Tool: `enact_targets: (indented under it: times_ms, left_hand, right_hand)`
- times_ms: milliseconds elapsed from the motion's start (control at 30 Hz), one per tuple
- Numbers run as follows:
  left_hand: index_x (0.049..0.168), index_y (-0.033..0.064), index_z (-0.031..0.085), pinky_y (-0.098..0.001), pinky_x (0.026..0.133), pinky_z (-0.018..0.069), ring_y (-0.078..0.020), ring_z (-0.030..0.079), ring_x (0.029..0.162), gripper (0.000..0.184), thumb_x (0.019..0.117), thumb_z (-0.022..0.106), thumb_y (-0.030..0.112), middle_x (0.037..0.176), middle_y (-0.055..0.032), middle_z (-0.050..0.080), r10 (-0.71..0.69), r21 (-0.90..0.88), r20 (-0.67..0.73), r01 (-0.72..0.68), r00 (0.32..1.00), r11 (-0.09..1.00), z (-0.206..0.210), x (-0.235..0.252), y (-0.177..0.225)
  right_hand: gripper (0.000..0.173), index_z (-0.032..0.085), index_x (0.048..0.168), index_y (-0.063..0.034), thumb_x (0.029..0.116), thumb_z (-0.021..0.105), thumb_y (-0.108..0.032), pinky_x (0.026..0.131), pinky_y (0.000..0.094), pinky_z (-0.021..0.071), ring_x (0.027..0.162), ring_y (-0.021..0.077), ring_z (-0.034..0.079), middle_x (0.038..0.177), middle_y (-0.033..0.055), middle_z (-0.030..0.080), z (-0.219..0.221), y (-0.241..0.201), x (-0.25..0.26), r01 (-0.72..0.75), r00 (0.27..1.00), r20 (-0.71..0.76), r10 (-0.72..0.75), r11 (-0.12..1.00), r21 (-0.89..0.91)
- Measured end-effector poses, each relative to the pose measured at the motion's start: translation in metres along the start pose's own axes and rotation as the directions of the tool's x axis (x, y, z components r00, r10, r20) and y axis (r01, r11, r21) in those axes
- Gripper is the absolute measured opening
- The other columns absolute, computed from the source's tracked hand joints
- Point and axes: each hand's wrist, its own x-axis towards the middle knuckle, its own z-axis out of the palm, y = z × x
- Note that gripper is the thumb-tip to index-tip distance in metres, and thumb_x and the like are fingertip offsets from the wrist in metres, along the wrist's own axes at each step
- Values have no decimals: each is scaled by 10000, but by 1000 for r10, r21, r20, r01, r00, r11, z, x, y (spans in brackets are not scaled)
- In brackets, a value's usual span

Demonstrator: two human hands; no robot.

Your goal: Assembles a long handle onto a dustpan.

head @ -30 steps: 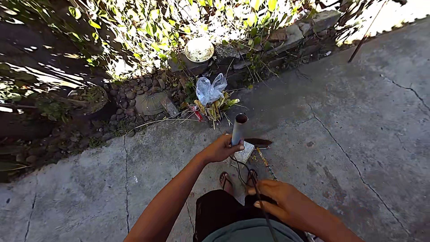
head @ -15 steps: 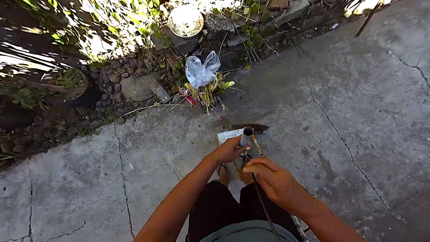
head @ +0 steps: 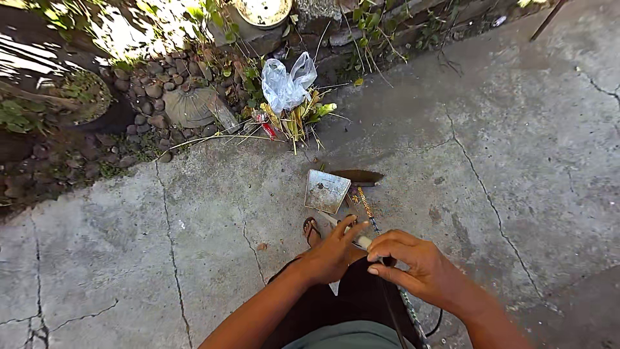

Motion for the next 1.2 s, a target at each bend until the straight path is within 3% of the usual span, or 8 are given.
enact_targets:
  times_ms: [200, 300, 400, 533, 767, 933, 1067, 1200]
  left_hand:
    - [1335, 11, 580, -414, 1032, 514, -332, 566, 1295, 526, 872, 771, 168, 1530, -278, 409, -4, -67, -270, -15, 963, 998, 56, -43, 1]
    - [1431, -104, 415, -419, 1086, 468, -386, 431, 1417, 747, 824, 779, 134, 1547, -350, 327, -213, -286, -365, 108, 906, 952, 78, -43, -8]
    - [1586, 65, 148, -381, 929, 536, -217, 586, 1195, 637, 1021, 433, -1, 1478, -207, 414, -667, -912, 98, 335, 738, 236, 73, -34, 0]
    - [1093, 63, 548, -350, 735, 597, -215, 710, 774, 434, 1109, 211, 337, 903, -113, 699, -508, -888, 429, 246, 747, -388, 61, -19, 18]
    - [976, 149, 502, -233, 600, 574, -98, 626, 603, 181, 1094, 365, 137, 715, 12, 582, -498, -886, 409, 204, 764, -416, 55, -49, 17]
    - [1535, 164, 295, -428, 817, 577, -335, 646, 1090, 512, 1089, 426, 378, 1489, -198, 428, -554, -858, 506, 317, 661, -405, 40, -52, 32]
    - [1160, 62, 546, -223, 655, 585, -135, 712, 722, 258, 1103, 416, 278, 949, -111, 716, -500, -873, 473, 310, 725, -377, 60, -44, 25]
    - [930, 69, 569, -136, 513, 513, -35, 590, 533, 194, 1069, 435, 90, 690, -7, 597, -486, -875, 468, 308, 738, -374, 68, -48, 27]
  right_hand:
    - [206, 700, 998, -103, 963, 705, -307, 917, 192, 528, 1040, 97, 652, 1041, 39, 697, 25, -4, -28, 55, 985, 161, -56, 998, 8]
    - [200, 697, 995, -103, 968, 705, -301, 885, 168, 542, 1023, 74, 661, 1067, 45, 701, 34, -6, -33, 27, 995, 99, -27, 1000, 4]
    - [202, 688, 1004, -104, 981, 688, -305, 850, 148, 548, 1000, 46, 660, 1087, 40, 696, 36, -8, -34, -15, 999, 47, 16, 1000, -11]
    - [201, 692, 1015, -98, 976, 698, -296, 806, 140, 563, 986, 33, 664, 1104, 45, 687, 39, -10, -39, -48, 999, 3, 48, 998, 28]
    - [201, 687, 1068, -124, 987, 687, -308, 737, 121, 553, 925, 7, 655, 1148, 33, 678, 31, -12, -52, -110, 993, -33, 110, 994, 9]
    - [176, 677, 1028, -134, 964, 715, -294, 781, 117, 550, 1012, 4, 650, 1161, 19, 676, 40, -14, -63, -124, 992, -11, 125, 990, 70]
    - [166, 683, 1031, -112, 959, 719, -258, 816, 136, 557, 1024, 27, 653, 1158, 42, 674, 50, -19, -69, -117, 993, -15, 119, 990, 81]
    - [156, 679, 1038, -106, 957, 719, -233, 786, 126, 557, 990, 20, 654, 1165, 50, 665, 48, -16, -84, -115, 993, -32, 118, 990, 78]
